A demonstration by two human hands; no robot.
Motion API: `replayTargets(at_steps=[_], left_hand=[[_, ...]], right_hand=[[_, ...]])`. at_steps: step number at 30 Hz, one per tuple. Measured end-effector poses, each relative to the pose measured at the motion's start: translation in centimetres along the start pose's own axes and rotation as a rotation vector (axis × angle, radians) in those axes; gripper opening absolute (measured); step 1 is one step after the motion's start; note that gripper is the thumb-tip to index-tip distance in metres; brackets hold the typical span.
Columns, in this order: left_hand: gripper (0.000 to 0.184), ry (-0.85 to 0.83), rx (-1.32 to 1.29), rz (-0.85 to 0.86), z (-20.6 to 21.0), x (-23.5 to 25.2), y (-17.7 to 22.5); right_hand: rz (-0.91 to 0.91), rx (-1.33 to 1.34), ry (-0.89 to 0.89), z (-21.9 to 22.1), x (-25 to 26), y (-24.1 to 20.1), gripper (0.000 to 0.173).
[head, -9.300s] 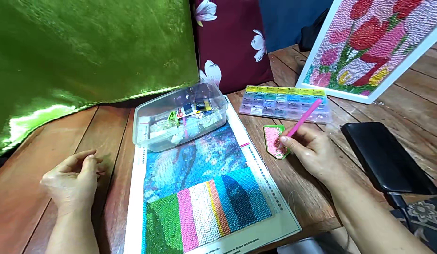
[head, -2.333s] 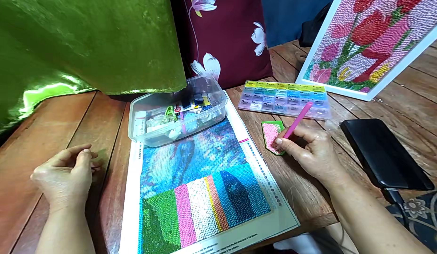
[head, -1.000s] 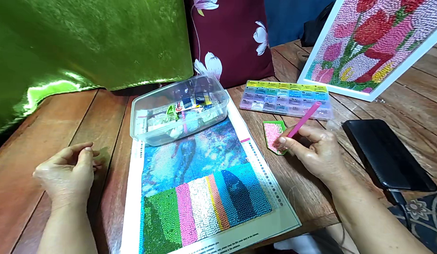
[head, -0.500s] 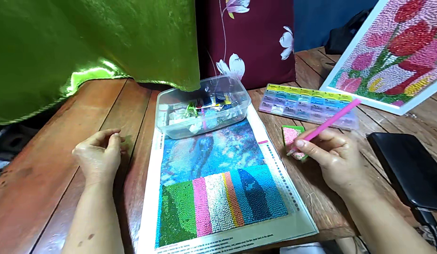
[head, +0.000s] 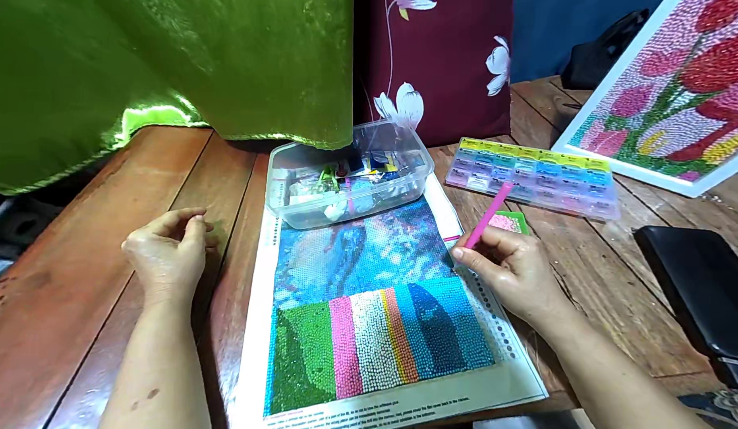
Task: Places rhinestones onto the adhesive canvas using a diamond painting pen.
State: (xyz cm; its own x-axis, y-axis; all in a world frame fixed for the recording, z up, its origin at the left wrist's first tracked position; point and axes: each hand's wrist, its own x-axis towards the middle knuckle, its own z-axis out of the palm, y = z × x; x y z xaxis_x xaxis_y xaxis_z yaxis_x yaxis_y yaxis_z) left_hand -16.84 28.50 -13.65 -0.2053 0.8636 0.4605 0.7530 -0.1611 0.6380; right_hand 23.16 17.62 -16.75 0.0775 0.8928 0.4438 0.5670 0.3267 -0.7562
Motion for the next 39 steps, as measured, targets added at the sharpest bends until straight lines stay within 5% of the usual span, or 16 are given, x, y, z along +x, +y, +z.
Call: replayTargets(at_steps=[39], left_hand=[[0.031,-0.026,0.039,0.013,-0.18,0.25,-0.69]], right_hand=[[-0.059,-0.073,-0.012,0.09,-0.06,0.77,0.011]])
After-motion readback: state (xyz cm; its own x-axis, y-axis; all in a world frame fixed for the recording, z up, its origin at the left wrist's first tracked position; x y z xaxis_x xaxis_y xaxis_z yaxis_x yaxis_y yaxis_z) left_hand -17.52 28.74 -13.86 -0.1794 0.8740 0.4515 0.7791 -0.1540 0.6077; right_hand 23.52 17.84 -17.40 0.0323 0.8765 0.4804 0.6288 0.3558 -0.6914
